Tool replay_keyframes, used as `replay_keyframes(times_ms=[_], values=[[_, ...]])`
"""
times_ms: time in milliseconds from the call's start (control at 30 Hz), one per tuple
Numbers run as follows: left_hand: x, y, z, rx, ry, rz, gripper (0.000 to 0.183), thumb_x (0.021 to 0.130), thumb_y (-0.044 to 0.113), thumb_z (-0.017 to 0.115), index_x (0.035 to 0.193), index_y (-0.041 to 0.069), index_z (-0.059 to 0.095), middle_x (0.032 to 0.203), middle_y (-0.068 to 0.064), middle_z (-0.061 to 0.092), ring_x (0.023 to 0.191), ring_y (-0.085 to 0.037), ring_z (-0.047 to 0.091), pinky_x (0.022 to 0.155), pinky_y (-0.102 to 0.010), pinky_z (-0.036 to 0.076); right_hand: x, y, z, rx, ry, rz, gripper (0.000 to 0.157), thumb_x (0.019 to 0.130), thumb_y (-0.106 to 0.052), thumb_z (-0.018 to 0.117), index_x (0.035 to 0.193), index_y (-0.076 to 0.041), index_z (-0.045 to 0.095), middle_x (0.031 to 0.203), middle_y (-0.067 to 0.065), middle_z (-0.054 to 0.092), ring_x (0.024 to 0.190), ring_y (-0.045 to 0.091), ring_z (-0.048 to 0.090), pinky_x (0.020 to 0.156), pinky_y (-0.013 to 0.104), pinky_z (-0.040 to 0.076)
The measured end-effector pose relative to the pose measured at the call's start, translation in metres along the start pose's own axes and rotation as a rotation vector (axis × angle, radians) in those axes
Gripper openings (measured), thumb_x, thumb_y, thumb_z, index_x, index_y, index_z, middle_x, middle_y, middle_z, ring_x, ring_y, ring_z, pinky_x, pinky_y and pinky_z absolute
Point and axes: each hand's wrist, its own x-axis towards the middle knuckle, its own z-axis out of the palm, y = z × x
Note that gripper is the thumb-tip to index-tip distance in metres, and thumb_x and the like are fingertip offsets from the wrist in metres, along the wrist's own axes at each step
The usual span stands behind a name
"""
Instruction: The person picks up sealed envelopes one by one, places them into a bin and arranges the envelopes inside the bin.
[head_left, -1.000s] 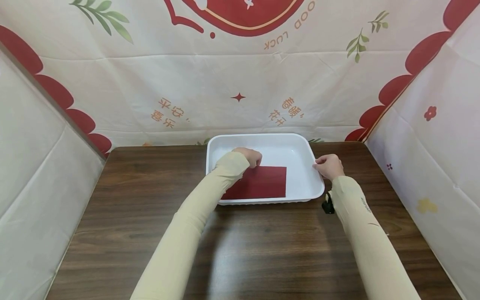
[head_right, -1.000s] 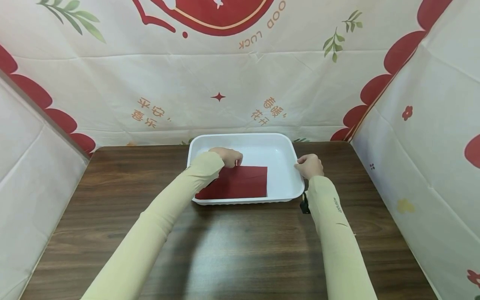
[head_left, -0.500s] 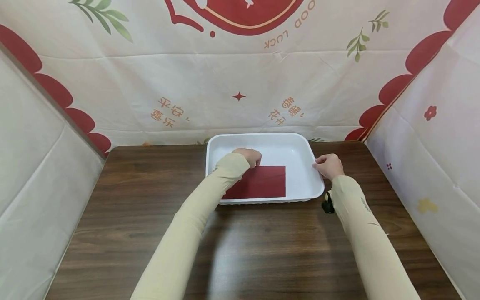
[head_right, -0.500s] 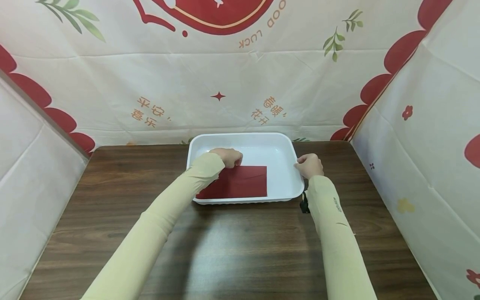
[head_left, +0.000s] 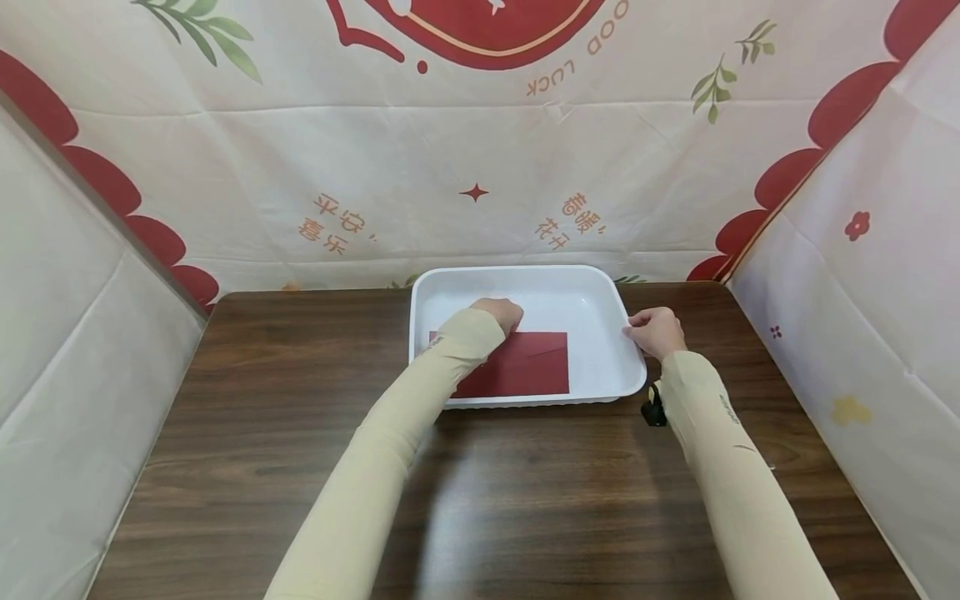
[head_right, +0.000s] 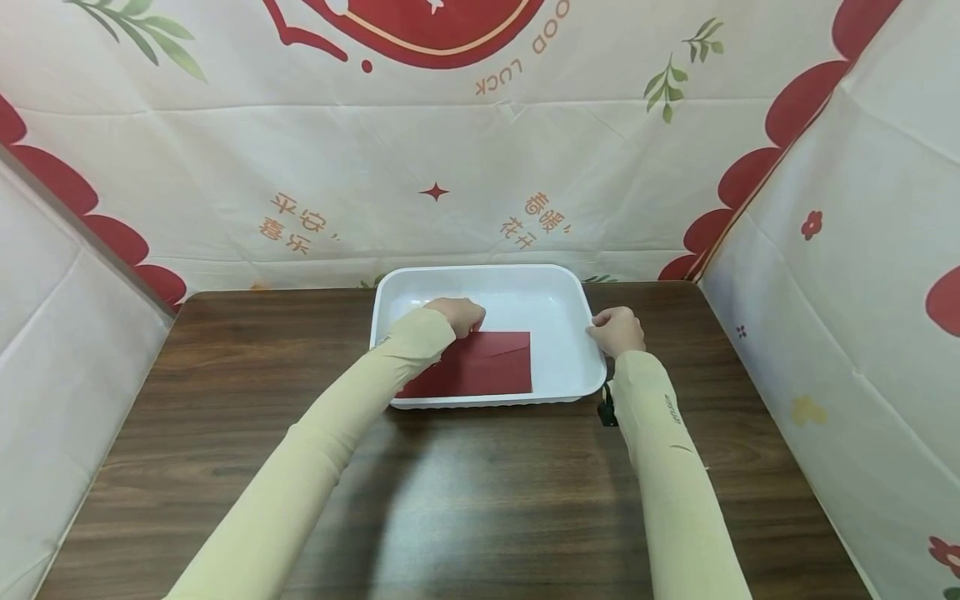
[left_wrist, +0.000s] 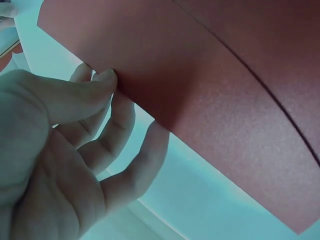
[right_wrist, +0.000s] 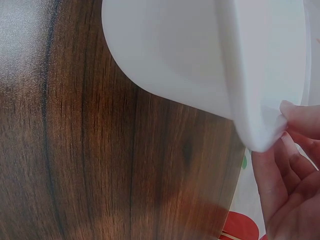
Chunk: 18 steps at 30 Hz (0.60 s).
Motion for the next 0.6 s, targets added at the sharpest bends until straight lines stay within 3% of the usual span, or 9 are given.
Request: replay_keyframes(times_ms=[267, 600], values=[[0.001, 0.004, 0.002, 0.04, 0.001, -0.013, 0.019, 0.088, 0.006, 0.055, 0.104, 0.011, 0.063, 0.101, -0.001, 0.064, 0.083, -0.011, 0.054, 0.078, -0.026, 0.046, 0.001, 0.0, 0.001, 0.011, 0.002, 0.019, 0.031, 0.085, -0.012, 0.06, 0.109, 0.008, 0.058, 0.109, 0.028, 0.055, 0.086, 0.032, 0.059, 0.064, 0.035, 0.053], [0.017, -0.001, 0.014, 0.06, -0.023, -0.03, 0.022, 0.087, 0.006, 0.055, 0.107, 0.012, 0.061, 0.102, -0.001, 0.065, 0.084, -0.01, 0.055, 0.078, -0.026, 0.047, 0.001, 0.0, 0.001, 0.004, 0.011, 0.001, 0.031, 0.085, -0.012, 0.06, 0.108, 0.008, 0.059, 0.108, 0.028, 0.055, 0.083, 0.03, 0.059, 0.061, 0.033, 0.053]])
